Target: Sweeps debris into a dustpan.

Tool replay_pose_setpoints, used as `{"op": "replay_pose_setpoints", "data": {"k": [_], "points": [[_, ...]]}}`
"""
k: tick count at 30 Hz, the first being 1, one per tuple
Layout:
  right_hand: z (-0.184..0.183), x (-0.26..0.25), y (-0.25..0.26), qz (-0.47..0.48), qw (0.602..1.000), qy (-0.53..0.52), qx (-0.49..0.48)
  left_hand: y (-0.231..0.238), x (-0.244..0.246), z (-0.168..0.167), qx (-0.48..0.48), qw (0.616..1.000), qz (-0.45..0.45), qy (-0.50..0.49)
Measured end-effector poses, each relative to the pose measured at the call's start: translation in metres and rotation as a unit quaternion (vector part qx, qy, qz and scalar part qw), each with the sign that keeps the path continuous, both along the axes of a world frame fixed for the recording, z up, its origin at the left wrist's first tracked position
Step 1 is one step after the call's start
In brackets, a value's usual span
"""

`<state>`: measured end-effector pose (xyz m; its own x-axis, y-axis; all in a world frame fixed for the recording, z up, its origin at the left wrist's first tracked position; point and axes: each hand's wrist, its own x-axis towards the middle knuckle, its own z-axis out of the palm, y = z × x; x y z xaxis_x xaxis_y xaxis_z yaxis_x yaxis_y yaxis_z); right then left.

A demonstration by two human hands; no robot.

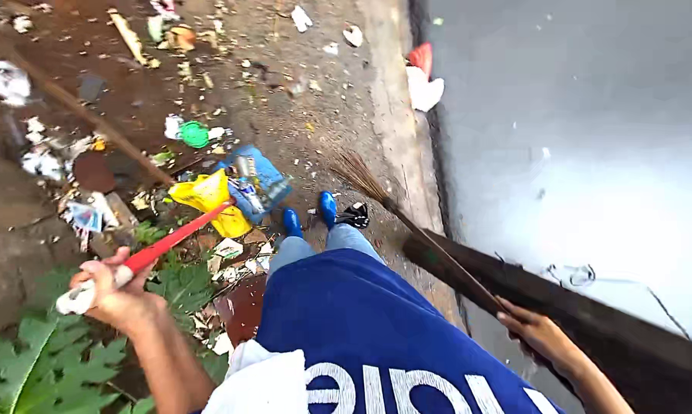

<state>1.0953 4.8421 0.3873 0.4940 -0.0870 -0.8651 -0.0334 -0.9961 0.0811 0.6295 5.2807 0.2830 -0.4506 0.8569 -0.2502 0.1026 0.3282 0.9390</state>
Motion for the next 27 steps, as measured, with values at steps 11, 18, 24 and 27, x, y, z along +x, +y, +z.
{"op": "replay_pose_setpoints", "data": {"k": [11, 18, 24, 27], "points": [[-0.117, -0.148, 0.037, -0.168, 0.983, 0.077, 0.023, 0.054, 0.020, -0.041, -0.016, 0.993, -0.112, 0.022], [-0.044, -0.170, -0.071, -0.192, 0.979, -0.010, -0.067, 0.056, 0.035, -0.040, -0.029, 0.992, -0.115, 0.052], [-0.111, -0.188, -0.063, -0.151, 0.979, 0.023, -0.134, 0.049, 0.055, -0.032, -0.024, 0.990, -0.129, 0.055], [-0.106, -0.208, -0.050, -0.178, 0.982, 0.030, -0.055, 0.044, 0.060, -0.028, -0.026, 0.988, -0.141, 0.051]]}}
